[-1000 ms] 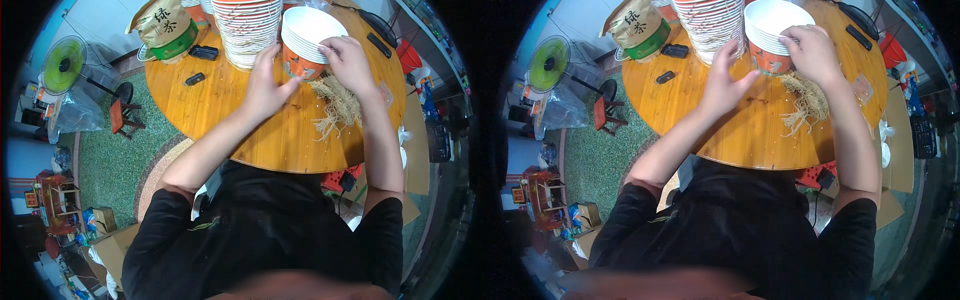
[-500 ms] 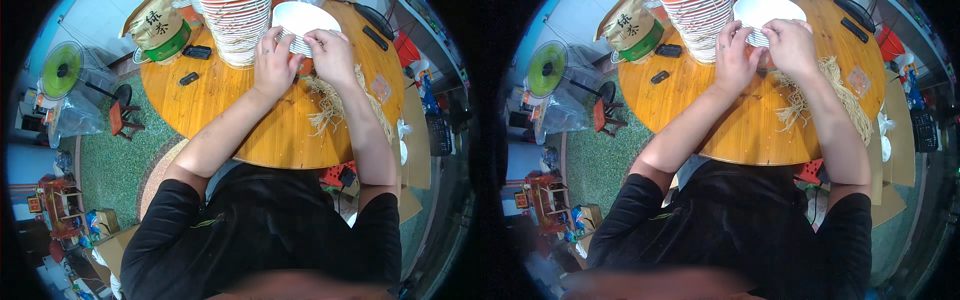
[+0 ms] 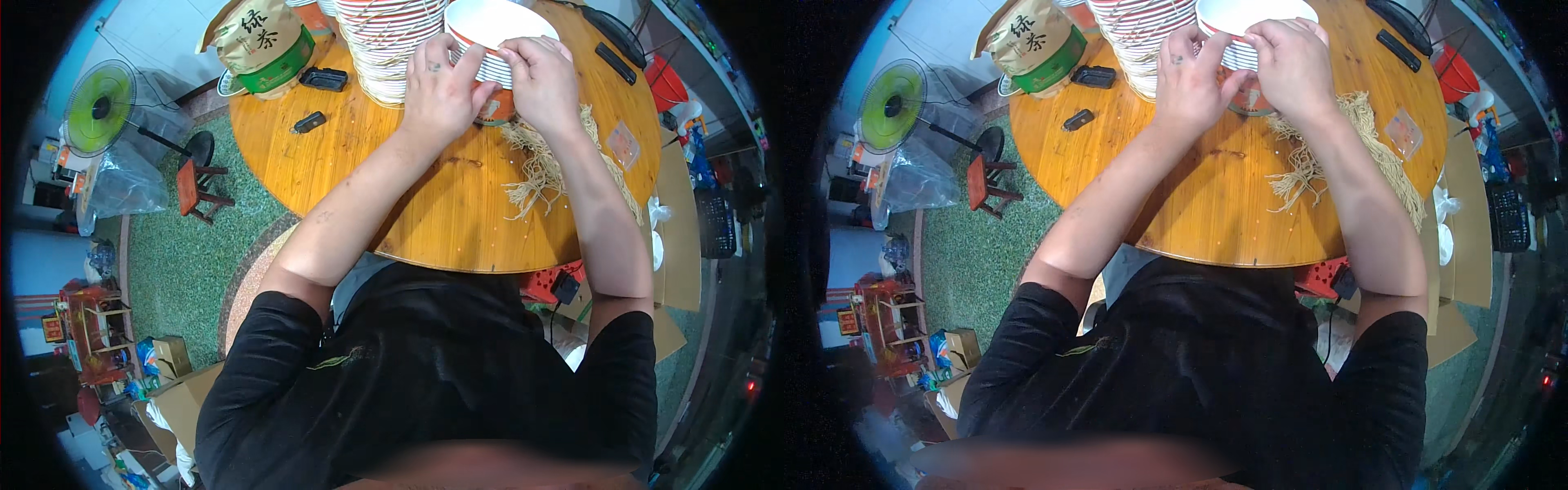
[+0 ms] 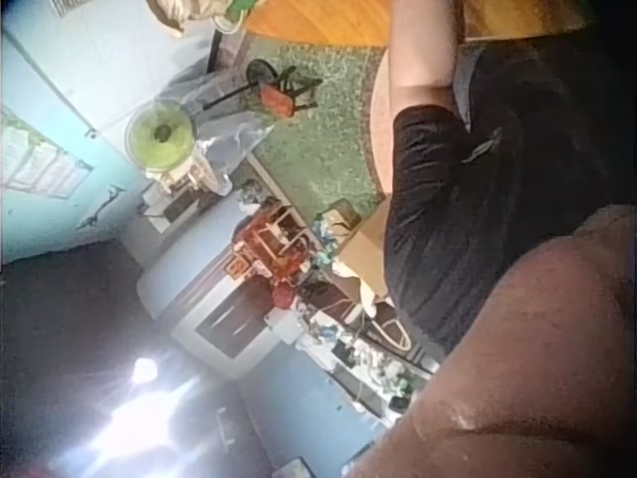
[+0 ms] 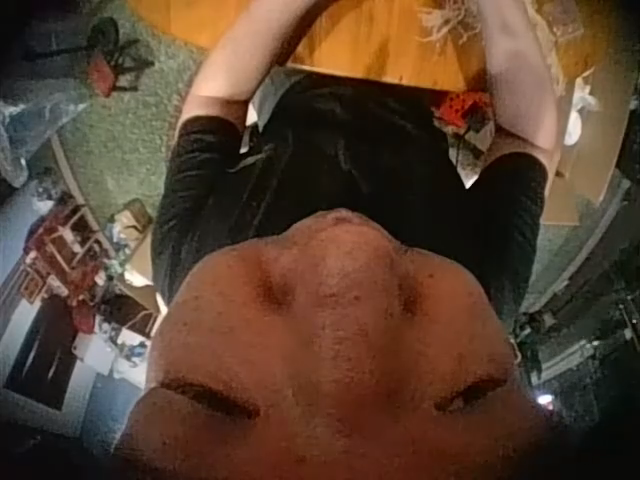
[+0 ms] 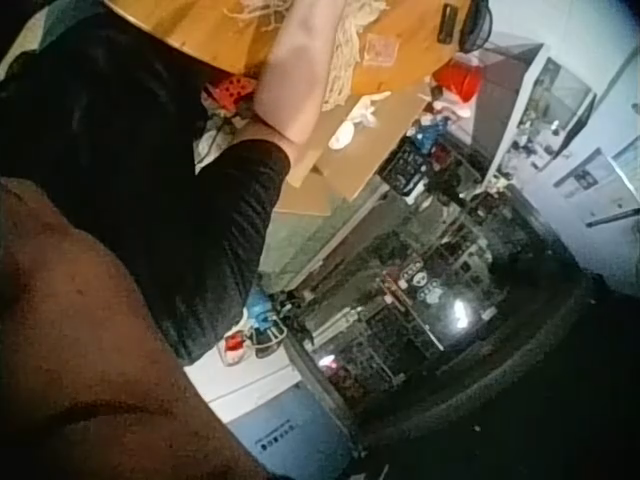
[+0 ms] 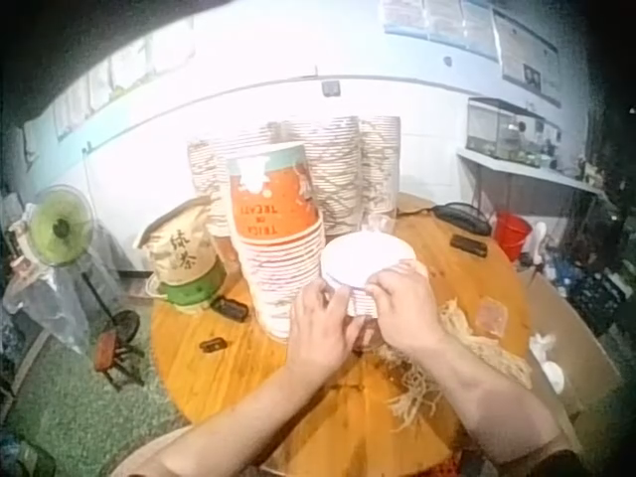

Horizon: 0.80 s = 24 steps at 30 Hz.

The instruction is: Attaching straw strings as handles to paper buckets and stacking them.

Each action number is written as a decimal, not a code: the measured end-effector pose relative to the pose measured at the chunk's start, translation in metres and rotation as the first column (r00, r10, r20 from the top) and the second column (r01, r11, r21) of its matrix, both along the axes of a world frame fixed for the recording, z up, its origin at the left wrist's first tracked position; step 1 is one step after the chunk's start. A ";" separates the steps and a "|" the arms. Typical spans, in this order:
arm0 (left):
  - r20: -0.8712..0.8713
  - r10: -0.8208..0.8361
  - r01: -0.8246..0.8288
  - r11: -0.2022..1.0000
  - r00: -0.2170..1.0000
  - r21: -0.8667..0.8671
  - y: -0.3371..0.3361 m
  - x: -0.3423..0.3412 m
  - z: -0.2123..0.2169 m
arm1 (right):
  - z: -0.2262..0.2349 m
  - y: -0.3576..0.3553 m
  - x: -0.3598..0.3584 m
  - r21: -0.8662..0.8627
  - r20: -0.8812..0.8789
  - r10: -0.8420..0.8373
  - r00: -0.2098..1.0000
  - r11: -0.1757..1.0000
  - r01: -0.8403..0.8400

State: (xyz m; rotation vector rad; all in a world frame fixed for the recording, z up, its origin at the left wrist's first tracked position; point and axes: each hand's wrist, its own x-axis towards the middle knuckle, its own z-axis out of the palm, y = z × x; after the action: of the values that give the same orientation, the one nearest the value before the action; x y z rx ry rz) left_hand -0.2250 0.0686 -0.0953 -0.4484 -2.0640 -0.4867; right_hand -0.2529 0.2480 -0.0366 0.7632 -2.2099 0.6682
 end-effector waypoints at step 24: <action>-0.086 -0.685 0.653 0.639 0.723 0.407 -0.085 0.138 0.006 | -0.012 0.045 0.145 -0.483 0.043 0.552 0.833 0.741 -0.467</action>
State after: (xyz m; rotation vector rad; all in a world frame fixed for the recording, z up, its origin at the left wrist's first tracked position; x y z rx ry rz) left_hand -0.0866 -0.0166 -0.0891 -0.9588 -1.7295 -1.3834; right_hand -0.1080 0.2931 -0.0481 1.0998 -1.8647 1.5318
